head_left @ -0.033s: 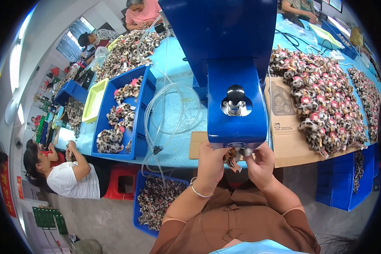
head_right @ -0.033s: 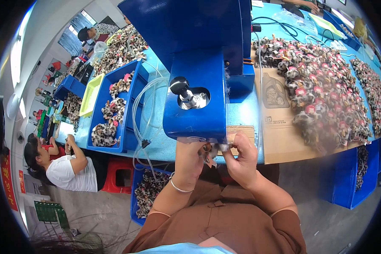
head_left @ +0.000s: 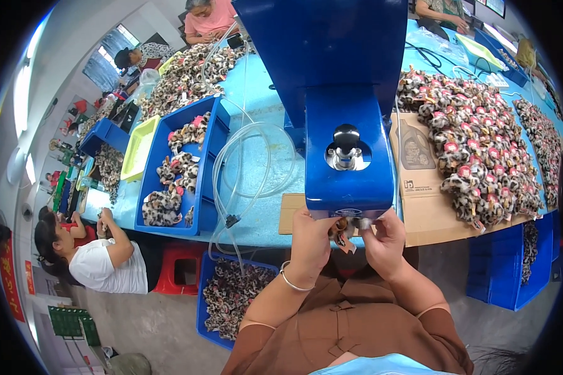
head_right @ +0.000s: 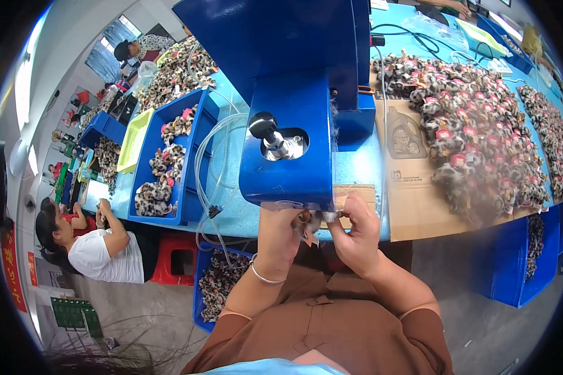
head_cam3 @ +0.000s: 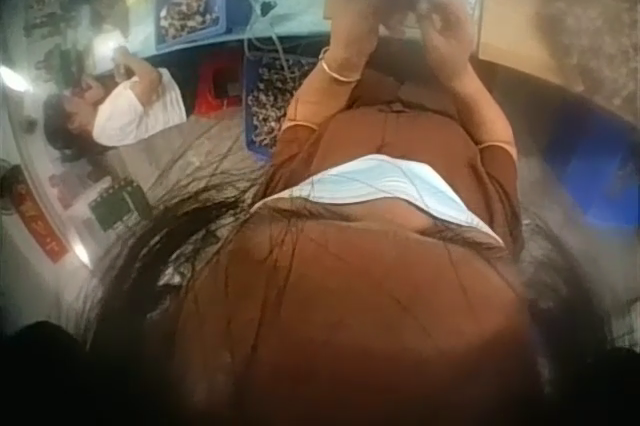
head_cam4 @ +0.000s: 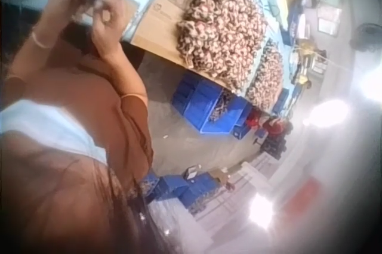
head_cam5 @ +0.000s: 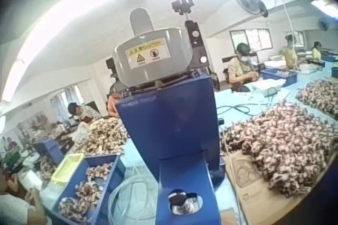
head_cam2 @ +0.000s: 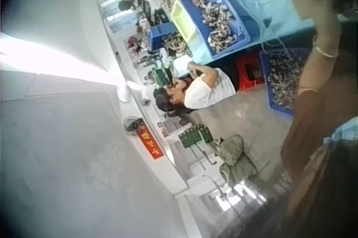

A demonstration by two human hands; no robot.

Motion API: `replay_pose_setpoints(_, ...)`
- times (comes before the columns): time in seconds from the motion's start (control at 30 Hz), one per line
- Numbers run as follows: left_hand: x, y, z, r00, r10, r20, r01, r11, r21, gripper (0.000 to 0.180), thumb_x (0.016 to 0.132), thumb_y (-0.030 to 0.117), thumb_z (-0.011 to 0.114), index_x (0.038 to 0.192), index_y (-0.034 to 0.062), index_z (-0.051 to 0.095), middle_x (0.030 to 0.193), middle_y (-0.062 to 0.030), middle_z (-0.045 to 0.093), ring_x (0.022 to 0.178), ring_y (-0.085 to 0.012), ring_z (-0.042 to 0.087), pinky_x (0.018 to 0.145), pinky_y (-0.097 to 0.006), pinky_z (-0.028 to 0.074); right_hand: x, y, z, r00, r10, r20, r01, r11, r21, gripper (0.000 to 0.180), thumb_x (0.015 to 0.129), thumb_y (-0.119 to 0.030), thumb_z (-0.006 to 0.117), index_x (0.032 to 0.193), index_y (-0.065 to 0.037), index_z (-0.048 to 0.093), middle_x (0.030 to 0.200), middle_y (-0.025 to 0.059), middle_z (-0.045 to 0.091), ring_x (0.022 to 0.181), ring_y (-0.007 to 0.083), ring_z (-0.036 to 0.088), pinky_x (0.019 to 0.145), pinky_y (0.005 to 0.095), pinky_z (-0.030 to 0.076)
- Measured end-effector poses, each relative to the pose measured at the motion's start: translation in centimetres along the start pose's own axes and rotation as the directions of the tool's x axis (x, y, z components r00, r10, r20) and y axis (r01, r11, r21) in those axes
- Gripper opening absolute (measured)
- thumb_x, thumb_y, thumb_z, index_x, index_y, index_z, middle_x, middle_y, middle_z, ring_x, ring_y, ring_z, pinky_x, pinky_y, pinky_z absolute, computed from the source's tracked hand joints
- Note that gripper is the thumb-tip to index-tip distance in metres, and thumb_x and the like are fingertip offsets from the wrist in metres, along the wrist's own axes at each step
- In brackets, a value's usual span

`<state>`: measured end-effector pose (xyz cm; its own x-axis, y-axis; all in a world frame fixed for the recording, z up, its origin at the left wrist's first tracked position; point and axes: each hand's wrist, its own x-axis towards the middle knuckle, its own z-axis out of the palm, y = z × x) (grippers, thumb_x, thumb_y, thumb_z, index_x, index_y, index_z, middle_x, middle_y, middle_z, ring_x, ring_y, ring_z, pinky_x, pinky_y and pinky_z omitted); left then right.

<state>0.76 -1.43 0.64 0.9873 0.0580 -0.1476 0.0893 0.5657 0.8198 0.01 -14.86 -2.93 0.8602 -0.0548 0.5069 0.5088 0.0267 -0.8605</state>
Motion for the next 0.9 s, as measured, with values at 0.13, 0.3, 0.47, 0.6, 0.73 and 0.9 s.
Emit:
replay_pose_setpoints(0.13,-0.2,0.6,0.4,1.000,-0.020,-0.003,0.020,0.997,-0.080,0.006,0.079,-0.005,0.061,0.084,-0.0033,0.064,0.078,-0.0092,0.066,0.062,-0.0147,0.063,0.048,-0.027,0.052,0.5,0.2,-0.1,0.999,-0.016,0.030,0.018,0.997,-0.073,0.024,0.072,0.013,0.058,0.092,0.000,0.060,0.081,0.0097,0.057,0.070,0.0190,0.055,0.060,0.0264,0.043)
replay_pose_setpoints(0.3,-0.6,0.9,0.8,1.000,-0.013,0.000,0.013,0.995,-0.101,0.011,0.082,-0.001,0.058,0.092,0.0004,0.060,0.084,-0.0069,0.064,0.068,-0.0144,0.062,0.054,-0.026,0.051,0.8,0.0,0.3,1.000,-0.005,0.013,0.006,0.997,-0.082,0.025,0.069,0.013,0.058,0.091,0.000,0.060,0.079,0.0107,0.056,0.071,0.0221,0.055,0.061,0.0292,0.043)
replay_pose_setpoints(0.47,-1.2,0.5,0.1,0.999,-0.032,-0.039,0.028,0.996,-0.087,0.017,0.083,0.001,0.057,0.100,0.0040,0.058,0.090,-0.0050,0.063,0.078,-0.0146,0.062,0.062,-0.025,0.051,0.8,0.1,0.4,1.000,0.007,0.027,-0.006,0.999,-0.040,0.025,0.069,0.013,0.057,0.091,0.000,0.061,0.078,0.0113,0.056,0.072,0.0241,0.056,0.063,0.0313,0.044)
replay_pose_setpoints(0.6,-1.5,0.3,0.2,0.997,-0.037,-0.064,0.032,0.997,-0.070,0.016,0.082,0.001,0.058,0.097,0.0021,0.058,0.089,-0.0048,0.063,0.078,-0.0137,0.062,0.065,-0.026,0.050,0.8,-0.3,0.0,0.996,0.011,0.087,-0.010,1.000,-0.012,0.021,0.073,0.008,0.060,0.093,0.001,0.059,0.077,0.0103,0.056,0.066,0.0177,0.056,0.060,0.0273,0.045)
replay_pose_setpoints(0.73,-1.9,-1.1,-0.1,0.987,-0.007,-0.163,0.017,0.998,0.061,0.014,0.082,0.001,0.062,0.096,0.0012,0.059,0.089,-0.0046,0.064,0.079,-0.0123,0.061,0.068,-0.026,0.049,0.5,-2.2,-0.9,0.967,0.221,0.124,-0.228,0.973,0.043,0.020,0.076,0.000,0.067,0.094,0.003,0.057,0.076,0.0085,0.057,0.062,0.0110,0.057,0.053,0.0228,0.046)
replay_pose_setpoints(0.9,-2.1,-3.8,0.0,0.993,-0.047,-0.111,0.054,0.997,0.061,0.015,0.082,0.004,0.067,0.096,0.0010,0.062,0.087,-0.0023,0.065,0.072,-0.0082,0.059,0.064,-0.022,0.047,-0.1,-2.1,-3.0,0.964,0.240,0.111,-0.219,0.959,-0.177,0.020,0.077,-0.002,0.068,0.091,0.004,0.056,0.078,0.0081,0.059,0.066,0.0111,0.061,0.056,0.0232,0.049)
